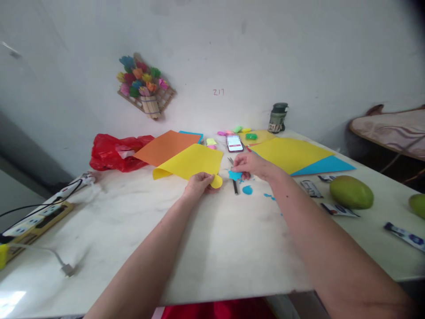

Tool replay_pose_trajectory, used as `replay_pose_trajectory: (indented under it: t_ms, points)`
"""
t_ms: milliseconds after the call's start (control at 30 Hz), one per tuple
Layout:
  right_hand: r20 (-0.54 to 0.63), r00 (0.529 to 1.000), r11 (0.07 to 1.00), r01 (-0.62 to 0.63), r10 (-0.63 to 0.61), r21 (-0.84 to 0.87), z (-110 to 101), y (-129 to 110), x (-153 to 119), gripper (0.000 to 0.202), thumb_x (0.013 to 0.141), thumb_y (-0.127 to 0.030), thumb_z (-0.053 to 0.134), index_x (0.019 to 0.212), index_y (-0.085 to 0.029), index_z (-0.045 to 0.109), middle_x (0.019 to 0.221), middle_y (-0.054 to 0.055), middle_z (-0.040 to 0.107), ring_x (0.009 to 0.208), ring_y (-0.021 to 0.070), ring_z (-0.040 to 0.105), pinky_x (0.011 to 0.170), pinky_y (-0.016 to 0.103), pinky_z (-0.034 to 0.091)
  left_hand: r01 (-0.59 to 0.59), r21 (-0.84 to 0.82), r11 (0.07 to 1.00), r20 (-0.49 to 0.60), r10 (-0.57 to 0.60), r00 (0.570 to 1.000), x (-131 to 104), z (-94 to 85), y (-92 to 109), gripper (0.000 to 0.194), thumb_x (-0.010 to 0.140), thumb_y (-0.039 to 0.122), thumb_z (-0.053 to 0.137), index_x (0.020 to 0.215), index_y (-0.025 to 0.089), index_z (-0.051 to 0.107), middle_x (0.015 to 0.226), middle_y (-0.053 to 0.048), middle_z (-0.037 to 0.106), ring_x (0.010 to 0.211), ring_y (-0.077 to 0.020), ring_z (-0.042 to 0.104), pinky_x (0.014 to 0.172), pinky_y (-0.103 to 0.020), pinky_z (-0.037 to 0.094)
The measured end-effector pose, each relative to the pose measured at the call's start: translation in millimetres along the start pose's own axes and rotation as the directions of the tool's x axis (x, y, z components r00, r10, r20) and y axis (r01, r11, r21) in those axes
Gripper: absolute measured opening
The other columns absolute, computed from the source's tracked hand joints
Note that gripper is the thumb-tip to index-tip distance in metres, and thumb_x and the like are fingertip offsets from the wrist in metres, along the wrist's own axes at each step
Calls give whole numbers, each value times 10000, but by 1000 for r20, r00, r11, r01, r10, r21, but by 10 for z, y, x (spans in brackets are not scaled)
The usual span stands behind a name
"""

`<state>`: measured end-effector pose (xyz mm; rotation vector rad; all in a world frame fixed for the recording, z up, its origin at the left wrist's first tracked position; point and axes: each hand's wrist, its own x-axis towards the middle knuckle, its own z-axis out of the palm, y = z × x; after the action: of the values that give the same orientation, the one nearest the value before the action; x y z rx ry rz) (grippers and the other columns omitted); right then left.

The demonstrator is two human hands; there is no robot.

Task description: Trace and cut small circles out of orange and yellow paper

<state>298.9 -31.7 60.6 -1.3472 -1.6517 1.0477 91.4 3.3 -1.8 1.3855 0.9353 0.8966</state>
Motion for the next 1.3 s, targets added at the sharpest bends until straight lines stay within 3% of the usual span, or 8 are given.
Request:
replay_pose_trajectory:
  t_ms: [100, 367, 500, 733, 900, 1033, 1300]
  points:
    - [-7, 999, 993, 38, -38, 108, 214, -2, 64, 176, 642, -236, 674, 708, -158, 531, 554, -24, 575, 408, 66, 499, 360, 172, 371, 13, -32, 999, 9, -12, 1000, -16, 8, 4, 280, 691, 394, 646, 723, 144, 523, 643, -47, 651, 594, -185, 652, 544, -274, 515]
    - [-118, 993, 999, -13, 18, 38, 511, 39, 147, 151, 631, -224, 692, 630, -132, 572, 522, -18, 544, 409, 56, 459, 317, 156, 327, 21, -134, 991, 32, -17, 999, -59, 10, 30, 248, 707, 344, 648, 696, 143, 502, 578, 0, 599, 587, -173, 651, 531, -245, 513]
    - [-162, 986, 999, -19, 25, 35, 557, 100, 202, 182, 617, -251, 708, 622, -142, 563, 494, -28, 529, 381, 65, 452, 312, 176, 358, 39, -184, 982, 45, -31, 999, -78, 18, 49, 208, 735, 301, 625, 708, 139, 498, 558, 0, 592, 570, -165, 645, 560, -259, 522]
    - [-202, 979, 1000, 10, -10, -2, 633, 167, 243, 158, 635, -230, 690, 606, -149, 557, 494, -29, 541, 379, 81, 483, 348, 196, 417, 97, -242, 965, 178, -54, 983, -148, -9, 114, 214, 675, 216, 688, 772, 101, 536, 741, -92, 659, 675, -168, 654, 669, -278, 521]
    - [-180, 982, 994, -37, 55, 102, 638, 115, 219, 143, 727, -252, 613, 655, -134, 579, 549, -1, 570, 425, 92, 522, 379, 209, 457, 86, -207, 974, 95, -68, 993, -130, -11, 89, 227, 602, 137, 721, 742, 107, 545, 690, -39, 630, 597, -140, 632, 635, -279, 527]
    - [-189, 974, 979, -93, 128, 182, 590, 80, 201, 148, 790, -258, 536, 725, -129, 572, 629, 27, 594, 472, 96, 548, 374, 204, 449, 60, -214, 975, 52, -50, 997, -103, -13, 60, 252, 590, 163, 736, 731, 119, 532, 670, -21, 621, 585, -135, 627, 600, -264, 525]
    - [-122, 984, 990, -128, 133, 52, 521, 105, 157, 199, 667, -324, 658, 671, -136, 593, 630, 23, 588, 496, 86, 499, 341, 171, 350, 5, -226, 974, 43, 5, 999, -81, -46, 34, 333, 580, 237, 763, 774, 123, 517, 700, -24, 633, 580, -118, 619, 581, -230, 510]
